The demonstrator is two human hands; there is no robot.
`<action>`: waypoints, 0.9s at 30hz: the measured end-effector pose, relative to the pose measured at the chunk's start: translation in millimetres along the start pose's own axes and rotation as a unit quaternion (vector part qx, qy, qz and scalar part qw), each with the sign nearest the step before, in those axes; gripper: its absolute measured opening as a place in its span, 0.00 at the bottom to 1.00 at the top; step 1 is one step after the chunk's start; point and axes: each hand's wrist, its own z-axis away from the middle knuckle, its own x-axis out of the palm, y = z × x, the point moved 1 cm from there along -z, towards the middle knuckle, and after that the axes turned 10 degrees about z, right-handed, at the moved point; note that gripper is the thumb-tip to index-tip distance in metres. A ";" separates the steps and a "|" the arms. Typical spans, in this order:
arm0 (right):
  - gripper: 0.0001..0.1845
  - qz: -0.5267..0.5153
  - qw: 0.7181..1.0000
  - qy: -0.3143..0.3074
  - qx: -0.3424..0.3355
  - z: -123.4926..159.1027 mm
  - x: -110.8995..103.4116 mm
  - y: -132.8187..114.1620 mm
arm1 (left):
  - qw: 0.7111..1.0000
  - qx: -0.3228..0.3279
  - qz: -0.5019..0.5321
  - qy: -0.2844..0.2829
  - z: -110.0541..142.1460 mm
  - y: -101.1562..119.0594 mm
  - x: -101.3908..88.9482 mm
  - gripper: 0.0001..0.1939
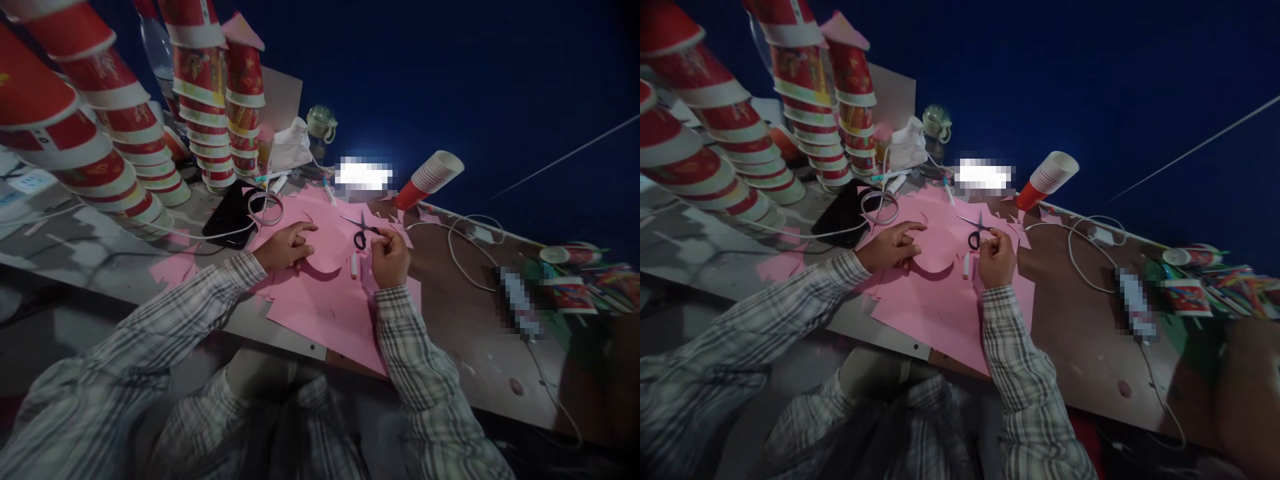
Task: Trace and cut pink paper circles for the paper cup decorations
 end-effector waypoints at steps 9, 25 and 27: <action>0.30 0.233 0.948 -0.209 -0.064 10.5 1.1 -10.0 | 0.994 0.067 -0.042 0.070 -4.9 0.8 -8.5 0.27; 0.31 0.247 0.931 -0.241 -0.120 19.3 5.9 -13.9 | 0.994 0.060 -0.051 0.080 -9.0 -8.7 -11.2 0.27; 0.32 0.241 0.934 -0.235 -0.120 20.6 5.7 -13.6 | 0.994 0.058 -0.040 0.079 -9.0 -8.8 -10.5 0.27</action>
